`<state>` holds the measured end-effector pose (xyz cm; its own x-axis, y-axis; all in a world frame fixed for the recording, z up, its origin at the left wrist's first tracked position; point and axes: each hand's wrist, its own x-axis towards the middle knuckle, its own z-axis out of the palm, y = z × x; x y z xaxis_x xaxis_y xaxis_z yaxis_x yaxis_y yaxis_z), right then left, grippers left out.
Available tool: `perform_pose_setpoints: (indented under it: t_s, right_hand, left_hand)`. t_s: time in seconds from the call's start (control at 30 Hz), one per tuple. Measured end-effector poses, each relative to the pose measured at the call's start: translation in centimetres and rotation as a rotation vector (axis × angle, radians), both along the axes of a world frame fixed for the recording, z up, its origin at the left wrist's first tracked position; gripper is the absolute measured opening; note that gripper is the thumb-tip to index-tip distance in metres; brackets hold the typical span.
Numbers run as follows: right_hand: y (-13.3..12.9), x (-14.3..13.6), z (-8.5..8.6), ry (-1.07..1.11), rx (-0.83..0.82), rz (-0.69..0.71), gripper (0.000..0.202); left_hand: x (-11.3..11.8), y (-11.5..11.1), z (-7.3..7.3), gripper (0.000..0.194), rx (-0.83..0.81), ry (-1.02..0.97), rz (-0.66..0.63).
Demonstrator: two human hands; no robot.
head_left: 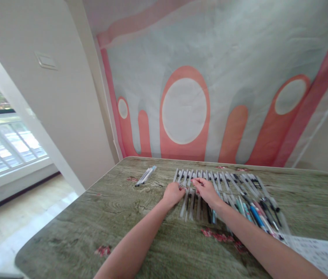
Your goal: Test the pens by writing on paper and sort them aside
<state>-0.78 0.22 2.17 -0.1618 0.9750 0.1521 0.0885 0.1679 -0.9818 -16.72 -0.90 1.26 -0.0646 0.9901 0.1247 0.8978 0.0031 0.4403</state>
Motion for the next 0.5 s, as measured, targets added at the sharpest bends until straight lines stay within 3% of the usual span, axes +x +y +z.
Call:
perform_pose_setpoints:
  t_s: [0.27, 0.5]
  right_hand:
    - [0.0, 0.0, -0.2, -0.013, -0.007, -0.004, 0.037]
    - [0.0, 0.0, -0.4, -0.018, 0.033, 0.024, 0.037]
  left_hand:
    - [-0.1, 0.1, -0.4, 0.035, -0.011, 0.009, 0.014]
    - [-0.1, -0.3, 1.1, 0.035, 0.038, -0.051, -0.091]
